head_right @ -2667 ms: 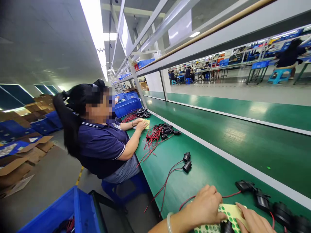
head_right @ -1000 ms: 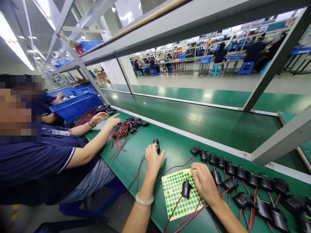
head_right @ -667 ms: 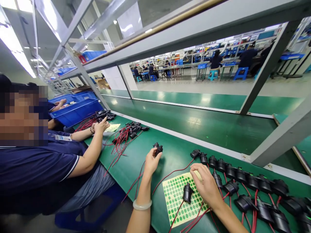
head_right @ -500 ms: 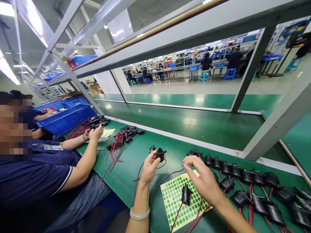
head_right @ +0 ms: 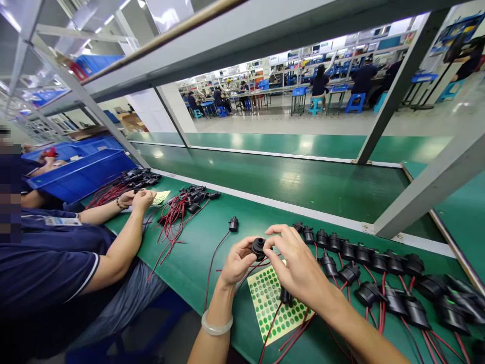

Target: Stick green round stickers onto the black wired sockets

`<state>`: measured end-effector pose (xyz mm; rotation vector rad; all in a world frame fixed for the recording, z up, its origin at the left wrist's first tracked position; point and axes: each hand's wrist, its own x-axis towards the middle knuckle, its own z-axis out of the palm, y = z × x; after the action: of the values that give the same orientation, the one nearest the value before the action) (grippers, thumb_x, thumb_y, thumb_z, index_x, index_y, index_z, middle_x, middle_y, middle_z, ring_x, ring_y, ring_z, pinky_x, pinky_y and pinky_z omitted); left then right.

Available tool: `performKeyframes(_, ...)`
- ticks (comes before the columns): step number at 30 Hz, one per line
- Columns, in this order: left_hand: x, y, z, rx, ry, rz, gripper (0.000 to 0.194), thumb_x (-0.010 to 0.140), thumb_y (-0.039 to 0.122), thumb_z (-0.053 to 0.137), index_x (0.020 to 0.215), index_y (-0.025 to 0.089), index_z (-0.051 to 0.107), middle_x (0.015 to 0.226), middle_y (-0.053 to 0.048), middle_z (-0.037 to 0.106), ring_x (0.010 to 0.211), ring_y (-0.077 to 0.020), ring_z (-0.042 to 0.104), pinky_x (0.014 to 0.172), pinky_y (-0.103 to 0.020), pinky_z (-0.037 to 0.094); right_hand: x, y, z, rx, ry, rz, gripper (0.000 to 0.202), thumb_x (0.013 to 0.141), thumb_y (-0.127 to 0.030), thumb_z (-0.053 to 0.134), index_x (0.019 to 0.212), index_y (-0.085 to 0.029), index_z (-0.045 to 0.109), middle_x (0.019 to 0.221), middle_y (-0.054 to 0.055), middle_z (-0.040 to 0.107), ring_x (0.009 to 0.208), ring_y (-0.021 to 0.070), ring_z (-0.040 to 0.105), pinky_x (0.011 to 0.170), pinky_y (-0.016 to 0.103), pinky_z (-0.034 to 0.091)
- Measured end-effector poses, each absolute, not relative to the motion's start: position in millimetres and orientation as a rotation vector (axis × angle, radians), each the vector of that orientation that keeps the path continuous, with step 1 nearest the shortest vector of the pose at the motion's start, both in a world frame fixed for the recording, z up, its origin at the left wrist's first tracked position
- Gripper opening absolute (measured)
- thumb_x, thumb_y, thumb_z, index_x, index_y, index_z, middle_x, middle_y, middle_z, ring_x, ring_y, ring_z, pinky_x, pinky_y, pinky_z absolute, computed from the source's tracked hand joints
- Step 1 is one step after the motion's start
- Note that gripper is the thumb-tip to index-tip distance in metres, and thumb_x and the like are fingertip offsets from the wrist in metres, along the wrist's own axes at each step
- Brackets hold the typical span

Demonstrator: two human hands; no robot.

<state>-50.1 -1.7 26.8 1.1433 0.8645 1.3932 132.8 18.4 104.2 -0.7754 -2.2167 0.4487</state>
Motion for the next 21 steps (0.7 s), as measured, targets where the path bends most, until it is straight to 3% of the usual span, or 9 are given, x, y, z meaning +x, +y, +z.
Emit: performKeyframes(21,-48.8,-2.0,29.6,1.074,0.804,1.389,0.055,0.064,0.053,0.084,0.099,0.012,0.073,0.091,-0.011,0.074,0.082,-0.0205,0.067,0.078,-0.032,0.054,126.9,16.9,99.4,-0.658,-2.275,0.047,0.014,0.100,-0.016,0.045,0.100,-0.019,0.058,0.109,0.012,0.059,0.105,0.0273,0.055,0.087,0.043,0.047)
